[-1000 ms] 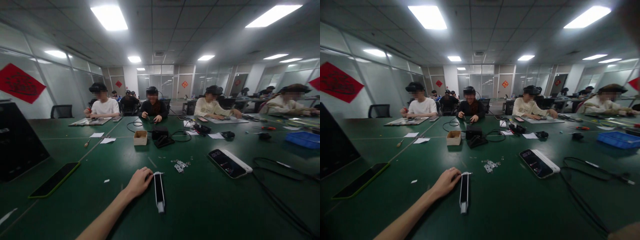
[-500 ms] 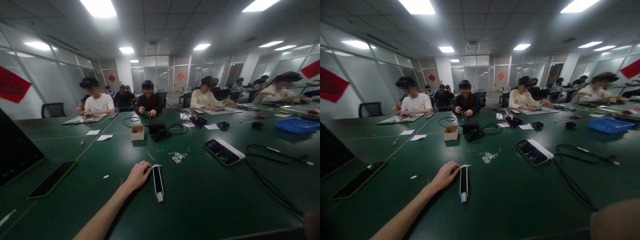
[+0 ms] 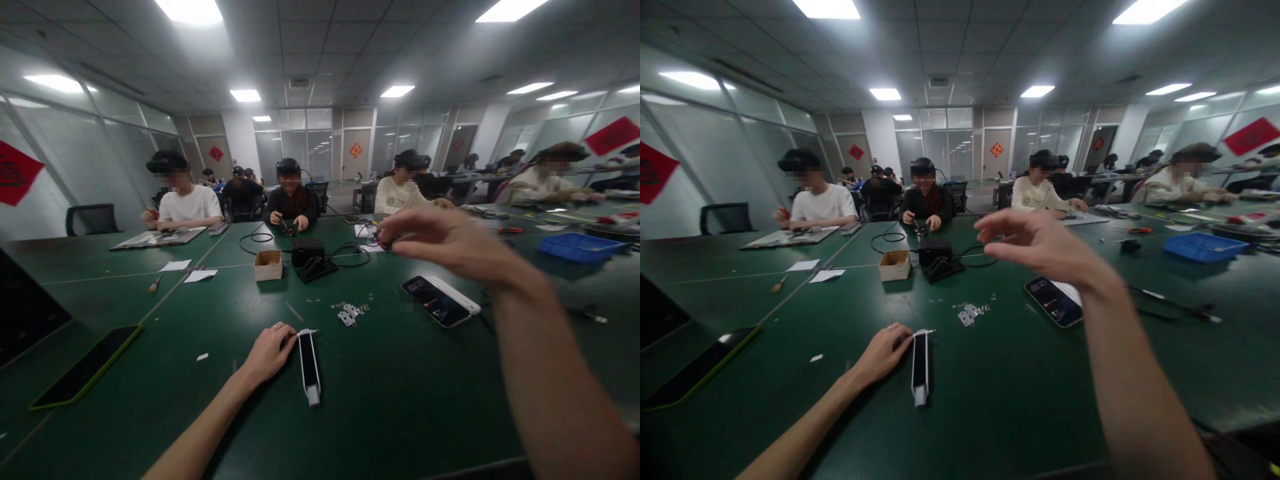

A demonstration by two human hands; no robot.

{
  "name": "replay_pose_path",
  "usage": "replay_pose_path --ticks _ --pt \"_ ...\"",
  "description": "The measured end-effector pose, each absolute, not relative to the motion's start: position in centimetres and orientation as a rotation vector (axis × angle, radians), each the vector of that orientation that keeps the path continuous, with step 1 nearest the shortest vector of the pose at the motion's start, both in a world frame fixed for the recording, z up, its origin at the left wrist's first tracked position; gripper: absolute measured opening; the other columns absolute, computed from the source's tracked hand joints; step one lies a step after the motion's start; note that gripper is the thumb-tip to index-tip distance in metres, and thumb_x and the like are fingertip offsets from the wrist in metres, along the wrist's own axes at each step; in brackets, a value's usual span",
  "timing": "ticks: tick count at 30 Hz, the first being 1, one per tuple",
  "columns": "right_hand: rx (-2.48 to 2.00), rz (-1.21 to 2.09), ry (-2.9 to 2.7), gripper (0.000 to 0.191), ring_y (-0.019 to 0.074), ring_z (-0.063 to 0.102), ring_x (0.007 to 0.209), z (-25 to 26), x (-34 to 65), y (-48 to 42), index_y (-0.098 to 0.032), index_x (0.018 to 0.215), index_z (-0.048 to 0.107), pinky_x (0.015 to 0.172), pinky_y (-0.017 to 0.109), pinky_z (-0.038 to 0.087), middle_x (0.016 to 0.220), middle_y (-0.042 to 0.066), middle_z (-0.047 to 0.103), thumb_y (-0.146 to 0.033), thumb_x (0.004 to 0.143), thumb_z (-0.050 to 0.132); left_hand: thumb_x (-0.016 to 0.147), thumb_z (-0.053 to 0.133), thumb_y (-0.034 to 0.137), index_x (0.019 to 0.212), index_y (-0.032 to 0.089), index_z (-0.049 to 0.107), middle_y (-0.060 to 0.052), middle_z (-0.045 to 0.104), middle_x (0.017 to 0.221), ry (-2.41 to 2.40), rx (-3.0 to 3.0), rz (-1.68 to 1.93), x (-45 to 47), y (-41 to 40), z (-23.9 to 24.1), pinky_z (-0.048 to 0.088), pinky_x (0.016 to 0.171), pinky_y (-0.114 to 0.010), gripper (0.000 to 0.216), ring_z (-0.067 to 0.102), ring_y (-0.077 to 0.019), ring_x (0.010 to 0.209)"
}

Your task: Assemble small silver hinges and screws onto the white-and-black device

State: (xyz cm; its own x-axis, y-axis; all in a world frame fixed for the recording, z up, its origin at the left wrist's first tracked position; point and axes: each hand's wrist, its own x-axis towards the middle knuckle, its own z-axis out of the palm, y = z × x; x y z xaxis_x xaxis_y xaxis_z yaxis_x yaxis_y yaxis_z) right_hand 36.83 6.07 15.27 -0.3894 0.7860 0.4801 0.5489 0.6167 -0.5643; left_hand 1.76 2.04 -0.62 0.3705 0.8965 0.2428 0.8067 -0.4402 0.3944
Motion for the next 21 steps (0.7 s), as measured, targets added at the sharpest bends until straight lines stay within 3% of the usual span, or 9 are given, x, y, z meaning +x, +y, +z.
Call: replay_pose_path --ticks 5,9,14,21 --pt "-1.782 0.306 -2.213 0.024 0.0193 0.062 0.092 5.2 33.6 11.5 -0.014 0.103 0.068 0.083 0.029 0.047 0.102 0.009 0.068 -0.019 0.082 0.058 0.092 0.042 0.029 0.094 0.018 0.063 -0.006 0.062 0.094 1.552 2.402 0.595 1.8 1.8 -0.1 0.044 0.074 -0.032 0.024 0.059 -0.0193 0.081" --pt "-1.929 0.240 -2.139 0.021 0.0198 0.061 0.098 -0.9 33.7 13.9 -0.016 0.099 0.069 0.083 0.026 0.045 0.105 0.009 0.067 -0.018 0.085 0.053 0.093 0.040 0.029 0.094 0.018 0.062 -0.006 0.062 0.094 1.550 2.385 0.567 1.9 1.7 0.0 0.043 0.076 -0.032 0.025 0.058 -0.0188 0.082" --pt "-1.958 0.280 -2.149 0.022 0.0219 0.061 0.099 -0.9 34.1 14.2 -0.015 0.096 0.068 0.080 0.026 0.044 0.102 0.012 0.068 -0.011 0.081 0.052 0.093 0.039 0.030 0.095 0.018 0.062 -0.007 0.062 0.095 1.554 2.367 0.552 2.0 1.7 0.0 0.043 0.077 -0.033 0.026 0.057 -0.0195 0.085" --pt "-1.764 0.518 -2.192 0.029 0.0154 0.063 0.081 -1.1 34.4 13.4 -0.011 0.107 0.060 0.070 0.022 0.044 0.088 0.006 0.069 -0.014 0.079 0.054 0.092 0.040 0.031 0.097 0.019 0.062 -0.006 0.061 0.095 1.566 2.358 0.550 1.8 1.7 -0.1 0.042 0.075 -0.031 0.026 0.057 -0.0184 0.081"
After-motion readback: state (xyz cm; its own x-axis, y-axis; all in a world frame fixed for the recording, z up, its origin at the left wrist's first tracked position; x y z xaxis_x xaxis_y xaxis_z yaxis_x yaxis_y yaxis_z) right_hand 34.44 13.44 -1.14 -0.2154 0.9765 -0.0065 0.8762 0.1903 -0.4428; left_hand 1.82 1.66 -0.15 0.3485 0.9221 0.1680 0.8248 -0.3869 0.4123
